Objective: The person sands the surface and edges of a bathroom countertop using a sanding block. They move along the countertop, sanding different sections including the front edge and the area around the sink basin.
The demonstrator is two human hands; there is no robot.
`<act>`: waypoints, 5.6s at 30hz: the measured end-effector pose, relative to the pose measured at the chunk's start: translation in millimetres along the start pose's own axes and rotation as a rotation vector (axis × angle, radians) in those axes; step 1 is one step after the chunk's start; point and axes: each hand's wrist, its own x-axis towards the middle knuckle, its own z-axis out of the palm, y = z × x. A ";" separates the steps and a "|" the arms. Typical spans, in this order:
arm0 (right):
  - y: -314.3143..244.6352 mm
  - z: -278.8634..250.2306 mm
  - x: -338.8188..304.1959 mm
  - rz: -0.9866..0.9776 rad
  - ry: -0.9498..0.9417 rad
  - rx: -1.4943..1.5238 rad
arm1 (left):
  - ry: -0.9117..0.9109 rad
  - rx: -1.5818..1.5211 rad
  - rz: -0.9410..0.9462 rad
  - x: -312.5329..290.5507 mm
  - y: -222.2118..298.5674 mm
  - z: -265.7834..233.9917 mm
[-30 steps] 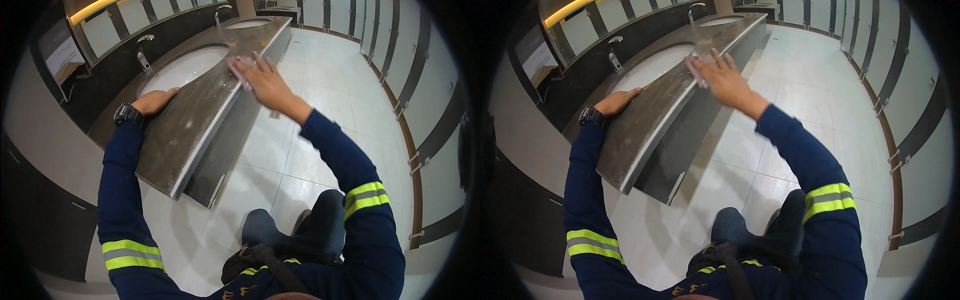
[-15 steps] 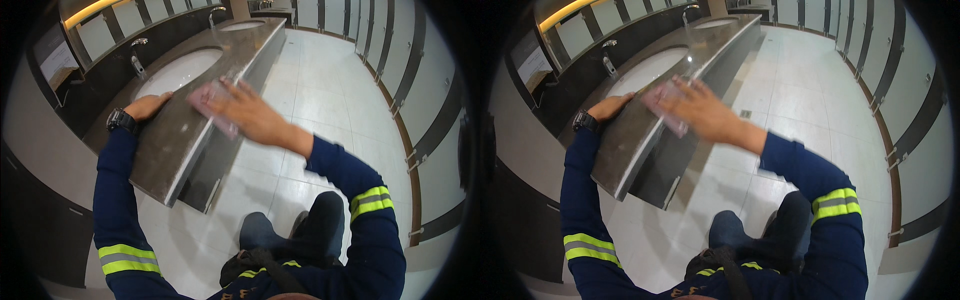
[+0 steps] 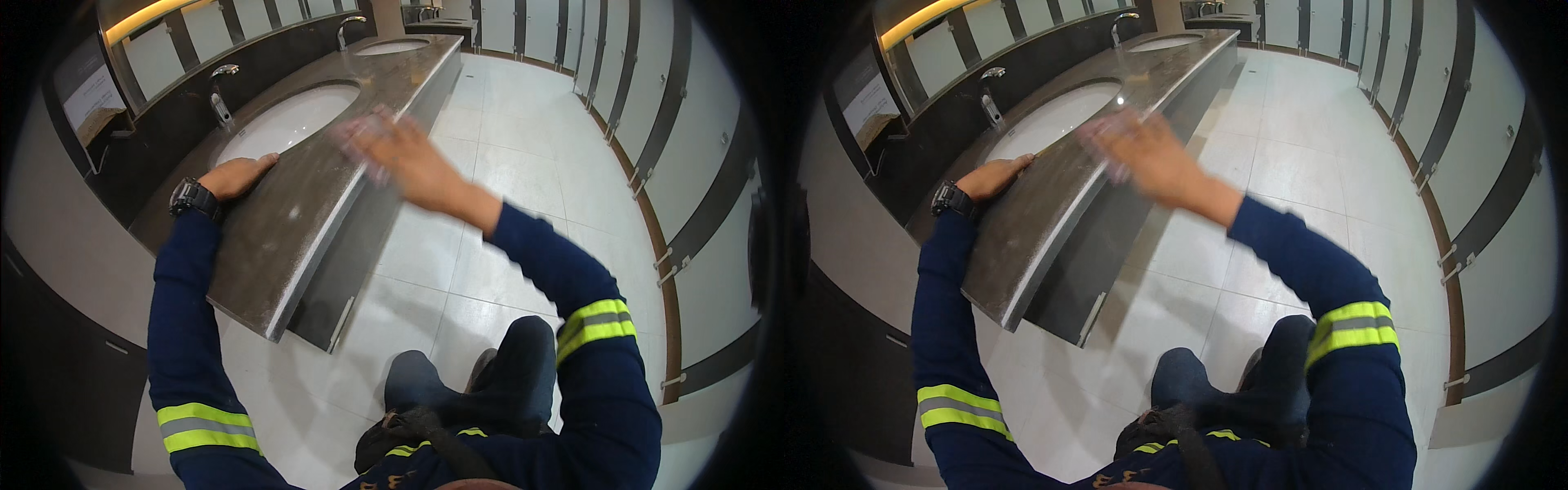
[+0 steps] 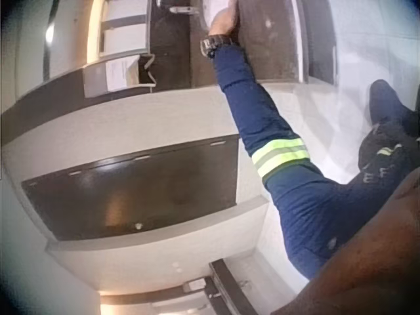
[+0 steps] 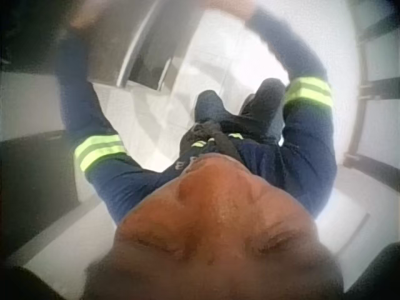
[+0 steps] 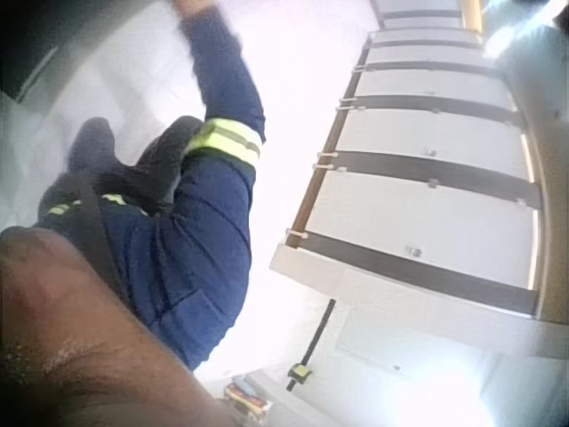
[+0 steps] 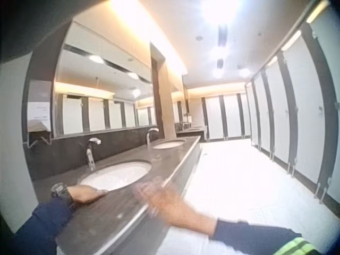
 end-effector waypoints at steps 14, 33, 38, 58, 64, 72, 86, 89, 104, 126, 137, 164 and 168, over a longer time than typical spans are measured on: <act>-7.5 10.4 -1.0 -0.004 0.070 0.148 | -0.045 -0.052 0.022 -7.0 -5.7 -11.4; 127.2 66.3 -15.7 0.289 0.117 0.036 | -0.013 -0.001 0.022 -2.2 2.7 -7.1; 103.8 38.4 -1.2 0.339 -0.004 0.187 | -0.038 -0.032 0.010 -2.4 2.6 -4.9; -206.1 -80.9 -7.0 -0.050 -0.096 0.432 | 0.025 0.017 0.061 -3.4 -3.8 -2.4; -178.1 -73.1 -8.1 0.021 -0.203 0.208 | 0.074 0.041 0.093 -3.2 5.2 3.2; -189.3 -82.5 3.0 0.042 -0.187 0.194 | 0.093 0.026 0.071 -13.6 13.6 0.2; -39.8 3.8 -13.4 0.123 0.112 0.379 | 0.009 0.051 0.106 10.6 -0.7 3.0; 61.7 35.7 -2.4 0.219 0.063 0.239 | -0.011 0.049 0.065 6.2 2.4 -1.9; -2.1 20.6 7.4 0.085 0.037 0.300 | -0.003 0.080 0.065 5.0 -16.8 -2.0; 25.5 29.3 -8.3 0.206 0.040 0.138 | -0.133 -0.021 -0.010 0.5 -0.3 -12.0; 44.5 23.1 -5.8 0.379 -0.061 -0.135 | -0.017 -0.008 -0.039 -2.9 3.3 -5.6; -19.8 87.2 -233.4 0.658 -0.722 0.574 | 0.050 0.158 0.424 32.5 153.7 4.5; 3.7 74.7 -256.5 0.697 -0.729 0.520 | 0.238 0.047 0.411 54.4 176.1 24.8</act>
